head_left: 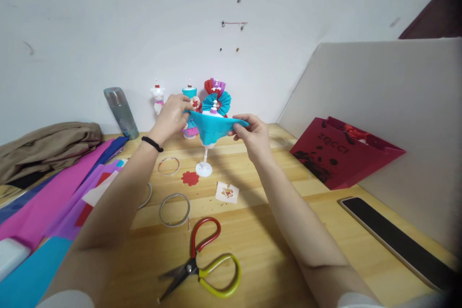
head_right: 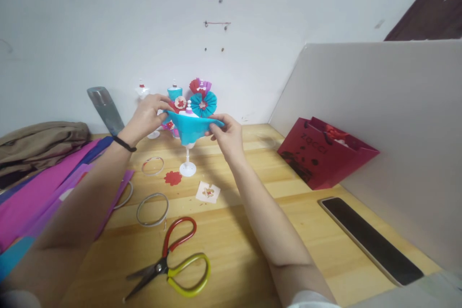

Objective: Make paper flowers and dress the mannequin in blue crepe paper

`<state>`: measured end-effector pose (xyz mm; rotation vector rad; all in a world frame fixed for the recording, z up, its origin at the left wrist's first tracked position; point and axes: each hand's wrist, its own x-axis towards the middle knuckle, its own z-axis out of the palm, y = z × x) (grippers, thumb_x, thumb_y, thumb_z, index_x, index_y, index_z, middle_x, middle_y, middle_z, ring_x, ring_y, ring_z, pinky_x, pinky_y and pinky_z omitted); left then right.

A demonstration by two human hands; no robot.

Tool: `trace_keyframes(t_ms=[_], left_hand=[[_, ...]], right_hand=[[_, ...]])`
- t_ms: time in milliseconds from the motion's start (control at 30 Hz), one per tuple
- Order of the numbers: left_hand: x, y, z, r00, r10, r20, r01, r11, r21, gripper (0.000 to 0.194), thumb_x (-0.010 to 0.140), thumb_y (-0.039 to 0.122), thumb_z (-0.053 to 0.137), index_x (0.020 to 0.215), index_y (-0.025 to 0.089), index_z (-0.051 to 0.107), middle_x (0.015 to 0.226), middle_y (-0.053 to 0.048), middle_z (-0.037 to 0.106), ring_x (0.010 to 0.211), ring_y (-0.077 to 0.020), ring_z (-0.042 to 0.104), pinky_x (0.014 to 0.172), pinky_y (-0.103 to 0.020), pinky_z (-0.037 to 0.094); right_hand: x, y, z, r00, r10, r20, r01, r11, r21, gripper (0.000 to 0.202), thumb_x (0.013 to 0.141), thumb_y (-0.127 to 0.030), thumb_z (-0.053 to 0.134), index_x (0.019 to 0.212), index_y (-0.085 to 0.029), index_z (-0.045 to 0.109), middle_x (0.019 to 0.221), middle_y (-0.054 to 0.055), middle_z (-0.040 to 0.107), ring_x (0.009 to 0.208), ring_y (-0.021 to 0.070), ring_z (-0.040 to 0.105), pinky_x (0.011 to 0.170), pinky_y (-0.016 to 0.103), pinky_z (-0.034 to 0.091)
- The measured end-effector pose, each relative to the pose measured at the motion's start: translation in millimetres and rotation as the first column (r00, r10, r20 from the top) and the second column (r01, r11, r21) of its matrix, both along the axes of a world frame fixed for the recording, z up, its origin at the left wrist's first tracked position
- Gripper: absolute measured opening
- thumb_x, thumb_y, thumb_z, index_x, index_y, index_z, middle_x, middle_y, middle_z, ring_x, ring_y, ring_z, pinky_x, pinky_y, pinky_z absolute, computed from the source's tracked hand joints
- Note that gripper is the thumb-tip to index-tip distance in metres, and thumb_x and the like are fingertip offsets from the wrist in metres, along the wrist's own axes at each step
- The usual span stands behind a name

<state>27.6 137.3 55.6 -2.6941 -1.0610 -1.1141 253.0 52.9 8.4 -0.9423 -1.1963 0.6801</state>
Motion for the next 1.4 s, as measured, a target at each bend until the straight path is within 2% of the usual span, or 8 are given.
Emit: trace_keyframes(t_ms=[100,267,433,633,933,1067,1233,1400], left_hand=[[4,-1,-1.8,0.998,0.051,-0.025,-0.049,0.996,0.068,0.031,0.078,0.005,0.051,0.091,0.016,0.077,0.118,-0.011,0.070,0.114,-0.0279,0.059,0.106,-0.045,0.042],[10,-1,-1.0,0.999,0.049,0.014,-0.050,0.998,0.043,0.032,0.077,0.003,0.051,0.091,0.015,0.077,0.117,-0.010,0.069,0.113,-0.0261,0.060,0.104,-0.042,0.044],[15,-1,-1.2,0.997,-0.029,0.067,0.028,1.000,0.014,0.032,0.078,0.003,0.050,0.091,0.013,0.077,0.119,-0.010,0.070,0.116,-0.0256,0.061,0.107,-0.040,0.043],[22,0,-7.6,0.979,-0.127,0.157,0.133,0.991,-0.028,0.030,0.078,0.004,0.050,0.092,0.009,0.076,0.119,-0.018,0.070,0.115,-0.0272,0.064,0.105,-0.042,0.048],[19,-13,-10.3,0.936,-0.249,0.249,0.277,0.957,-0.089,0.028,0.081,0.008,0.050,0.093,0.019,0.073,0.120,-0.011,0.071,0.120,-0.0212,0.063,0.109,-0.041,0.046],[19,-26,-15.7,0.925,-0.255,0.280,0.289,0.953,-0.088,0.024,0.080,0.009,0.053,0.091,0.019,0.072,0.119,-0.010,0.073,0.116,-0.0237,0.065,0.106,-0.044,0.049],[21,-32,-22.6,0.896,-0.258,0.361,0.298,0.953,-0.060,0.019,0.079,0.010,0.057,0.087,0.019,0.072,0.111,-0.009,0.076,0.108,-0.0223,0.069,0.099,-0.040,0.054],[21,-49,-13.7,0.897,-0.241,0.371,0.279,0.959,-0.051,0.018,0.081,0.012,0.057,0.085,0.021,0.072,0.109,-0.007,0.077,0.104,-0.0219,0.070,0.095,-0.038,0.055]], right_hand=[[-2,3,-4.5,0.999,0.017,-0.038,-0.017,1.000,0.005,0.028,0.068,-0.028,0.067,0.094,-0.020,0.062,0.067,-0.003,0.067,0.066,0.0155,0.069,0.059,0.027,0.053],[-7,9,-10.3,0.991,0.061,-0.119,-0.065,0.997,-0.028,0.037,0.069,-0.033,0.070,0.103,-0.022,0.059,0.078,-0.003,0.068,0.071,0.0153,0.071,0.067,0.030,0.057],[-11,13,-14.7,0.985,0.109,-0.136,-0.114,0.993,-0.030,0.040,0.073,-0.046,0.071,0.104,-0.024,0.057,0.081,-0.001,0.067,0.075,0.0154,0.070,0.073,0.033,0.058],[-16,11,-17.5,0.977,0.149,-0.153,-0.152,0.988,-0.005,0.041,0.072,-0.047,0.075,0.103,-0.024,0.061,0.088,0.000,0.068,0.079,0.0153,0.068,0.078,0.035,0.059],[-25,-2,-10.2,0.989,0.128,-0.072,-0.125,0.991,0.047,0.033,0.077,-0.043,0.072,0.103,-0.025,0.063,0.089,0.000,0.065,0.077,0.0147,0.063,0.073,0.032,0.059],[-31,-9,-7.7,0.996,0.088,0.006,-0.089,0.993,0.077,0.028,0.080,-0.041,0.068,0.102,-0.025,0.064,0.093,0.002,0.065,0.077,0.0153,0.061,0.070,0.030,0.058],[-33,-12,-7.8,0.997,0.057,0.044,-0.063,0.990,0.129,0.028,0.081,-0.044,0.067,0.101,-0.024,0.065,0.091,0.002,0.067,0.075,0.0161,0.061,0.065,0.031,0.058],[-33,-21,-1.2,0.997,0.064,0.036,-0.069,0.984,0.163,0.024,0.082,-0.041,0.067,0.098,-0.024,0.066,0.091,0.002,0.066,0.074,0.0155,0.060,0.064,0.030,0.055]])
